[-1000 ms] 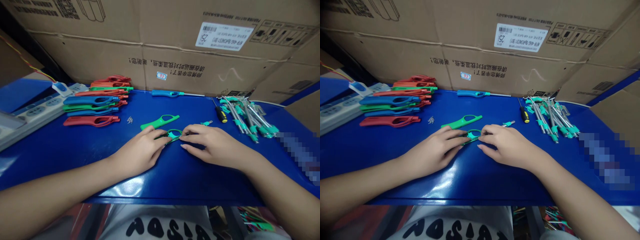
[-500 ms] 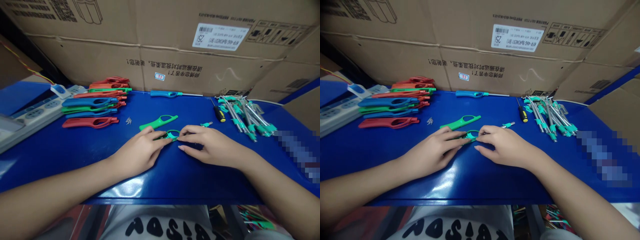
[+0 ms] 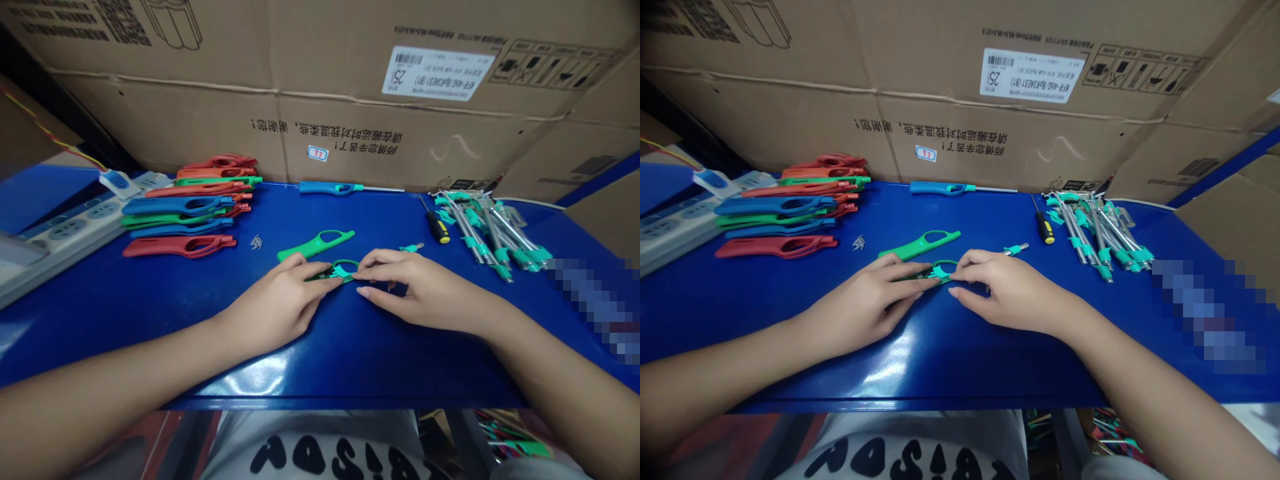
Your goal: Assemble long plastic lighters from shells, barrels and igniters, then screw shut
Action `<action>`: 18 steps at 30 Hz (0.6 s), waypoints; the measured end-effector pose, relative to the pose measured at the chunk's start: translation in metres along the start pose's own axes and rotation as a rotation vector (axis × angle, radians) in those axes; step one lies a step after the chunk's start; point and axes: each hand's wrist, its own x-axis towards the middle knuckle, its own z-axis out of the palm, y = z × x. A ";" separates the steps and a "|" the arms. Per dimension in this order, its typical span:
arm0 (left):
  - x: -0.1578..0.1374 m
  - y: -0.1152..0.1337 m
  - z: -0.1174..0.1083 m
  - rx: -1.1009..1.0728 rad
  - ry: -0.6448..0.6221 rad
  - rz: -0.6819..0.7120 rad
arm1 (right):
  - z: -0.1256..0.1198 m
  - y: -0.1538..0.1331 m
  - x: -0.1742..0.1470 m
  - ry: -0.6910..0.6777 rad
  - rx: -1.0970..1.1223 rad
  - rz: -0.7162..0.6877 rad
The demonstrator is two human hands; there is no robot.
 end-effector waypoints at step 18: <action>0.002 -0.009 0.001 -0.103 0.059 0.030 | -0.004 0.006 0.002 0.232 -0.100 -0.053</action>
